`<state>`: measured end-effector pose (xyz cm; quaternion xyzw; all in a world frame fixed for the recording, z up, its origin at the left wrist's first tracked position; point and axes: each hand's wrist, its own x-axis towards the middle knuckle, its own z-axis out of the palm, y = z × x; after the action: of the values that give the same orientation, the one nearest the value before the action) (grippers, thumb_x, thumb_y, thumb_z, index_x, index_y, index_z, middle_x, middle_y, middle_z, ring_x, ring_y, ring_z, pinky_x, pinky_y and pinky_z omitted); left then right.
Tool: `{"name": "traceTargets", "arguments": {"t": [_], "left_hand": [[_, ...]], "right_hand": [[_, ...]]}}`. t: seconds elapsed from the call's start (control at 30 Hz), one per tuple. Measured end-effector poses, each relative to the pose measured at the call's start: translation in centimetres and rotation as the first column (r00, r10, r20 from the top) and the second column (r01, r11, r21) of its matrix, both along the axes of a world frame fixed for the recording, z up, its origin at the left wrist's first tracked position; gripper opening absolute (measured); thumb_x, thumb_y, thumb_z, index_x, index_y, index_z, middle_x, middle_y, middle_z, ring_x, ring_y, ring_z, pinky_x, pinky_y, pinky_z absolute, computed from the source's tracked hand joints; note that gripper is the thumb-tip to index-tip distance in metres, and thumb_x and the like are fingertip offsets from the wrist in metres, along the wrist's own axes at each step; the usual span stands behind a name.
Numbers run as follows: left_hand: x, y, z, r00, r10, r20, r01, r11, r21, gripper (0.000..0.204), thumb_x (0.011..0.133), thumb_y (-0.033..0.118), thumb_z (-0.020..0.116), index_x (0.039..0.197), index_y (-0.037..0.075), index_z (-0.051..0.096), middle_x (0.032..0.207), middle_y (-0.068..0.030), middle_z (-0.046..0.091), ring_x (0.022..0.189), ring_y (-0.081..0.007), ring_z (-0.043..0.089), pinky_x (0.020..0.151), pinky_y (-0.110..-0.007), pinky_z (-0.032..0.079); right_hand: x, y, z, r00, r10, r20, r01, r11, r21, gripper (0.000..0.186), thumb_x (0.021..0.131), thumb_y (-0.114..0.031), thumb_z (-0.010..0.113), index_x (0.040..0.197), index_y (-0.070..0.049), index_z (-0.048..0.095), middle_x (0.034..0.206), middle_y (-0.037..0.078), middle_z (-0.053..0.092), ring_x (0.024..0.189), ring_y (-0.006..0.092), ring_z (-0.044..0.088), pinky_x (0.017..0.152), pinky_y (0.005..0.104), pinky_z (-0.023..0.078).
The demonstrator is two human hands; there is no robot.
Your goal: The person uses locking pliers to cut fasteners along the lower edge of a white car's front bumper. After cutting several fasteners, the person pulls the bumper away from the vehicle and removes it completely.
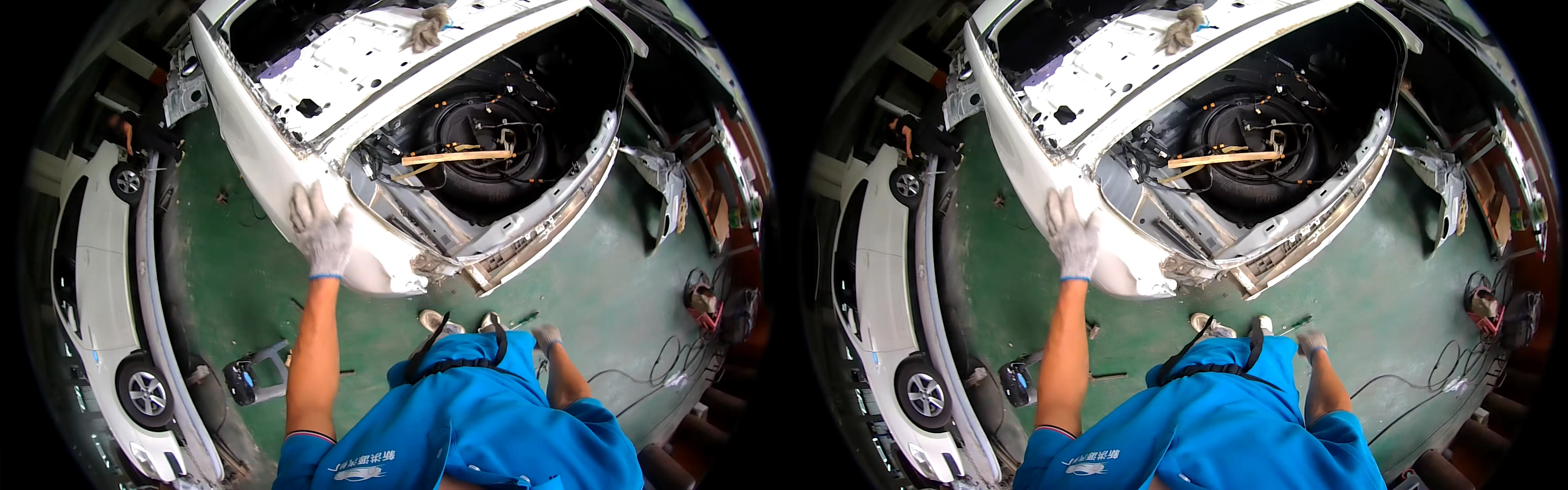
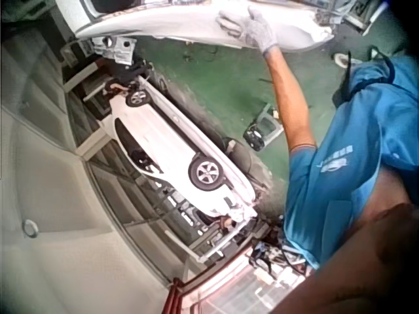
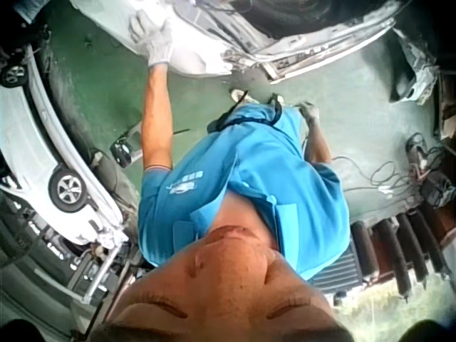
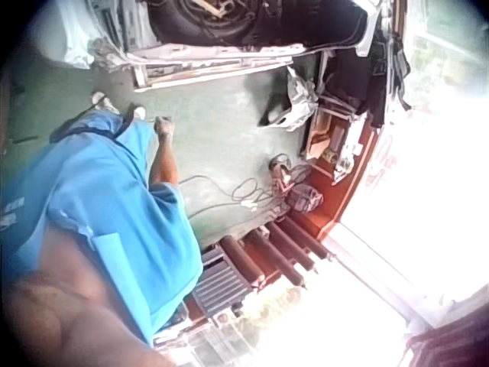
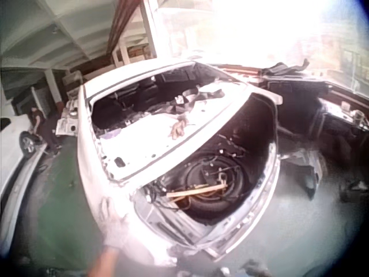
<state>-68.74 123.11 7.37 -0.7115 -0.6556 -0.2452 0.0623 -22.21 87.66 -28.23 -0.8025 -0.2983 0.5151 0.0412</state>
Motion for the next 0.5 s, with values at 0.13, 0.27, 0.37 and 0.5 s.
{"name": "traceTargets", "arguments": {"t": [0.13, 0.27, 0.37, 0.5], "left_hand": [[3.4, -7.8, -0.6, 0.993, -0.121, -0.011, 0.121, 0.992, 0.030, 0.056, 0.091, 0.035, 0.066, 0.141, 0.007, 0.063, 0.165, -0.0316, 0.032, 0.151, -0.0529, 0.030, 0.125, -0.061, 0.027], [5.9, -10.8, -1.4, 0.991, -0.130, 0.014, 0.130, 0.991, 0.015, 0.040, 0.091, 0.029, 0.067, 0.124, 0.008, 0.071, 0.164, -0.0321, 0.034, 0.152, -0.0521, 0.030, 0.125, -0.060, 0.027], [6.6, -9.9, -1.1, 0.988, -0.149, 0.026, 0.149, 0.989, 0.007, 0.033, 0.089, 0.024, 0.068, 0.119, 0.010, 0.072, 0.165, -0.0312, 0.033, 0.153, -0.0505, 0.029, 0.125, -0.058, 0.028], [6.6, -10.1, -1.3, 0.992, -0.122, 0.021, 0.122, 0.992, -0.019, 0.030, 0.090, 0.023, 0.067, 0.117, 0.010, 0.072, 0.167, -0.0299, 0.032, 0.155, -0.0481, 0.028, 0.126, -0.056, 0.028]], "right_hand": [[1.3, -9.3, -3.3, 0.745, -0.667, 0.020, 0.625, 0.687, -0.371, 0.023, 0.094, -0.017, 0.064, 0.080, 0.001, 0.069, 0.071, 0.015, 0.071, 0.061, 0.0242, 0.070, 0.063, 0.0381, 0.058], [1.5, -8.8, -4.6, 0.873, -0.415, -0.256, 0.384, 0.909, -0.163, 0.021, 0.091, -0.016, 0.071, 0.081, 0.002, 0.066, 0.068, 0.017, 0.066, 0.060, 0.0265, 0.068, 0.058, 0.0405, 0.057], [3.7, -6.1, -8.9, 0.674, 0.611, 0.416, -0.736, 0.502, 0.454, 0.021, 0.091, -0.017, 0.071, 0.080, 0.001, 0.067, 0.066, 0.014, 0.064, 0.058, 0.0269, 0.066, 0.057, 0.0430, 0.055], [1.1, 4.1, -5.1, 0.868, -0.187, -0.460, 0.322, 0.918, 0.234, 0.015, 0.092, -0.014, 0.070, 0.091, 0.001, 0.068, 0.065, 0.009, 0.063, 0.056, 0.0200, 0.064, 0.053, 0.0370, 0.052]]}}
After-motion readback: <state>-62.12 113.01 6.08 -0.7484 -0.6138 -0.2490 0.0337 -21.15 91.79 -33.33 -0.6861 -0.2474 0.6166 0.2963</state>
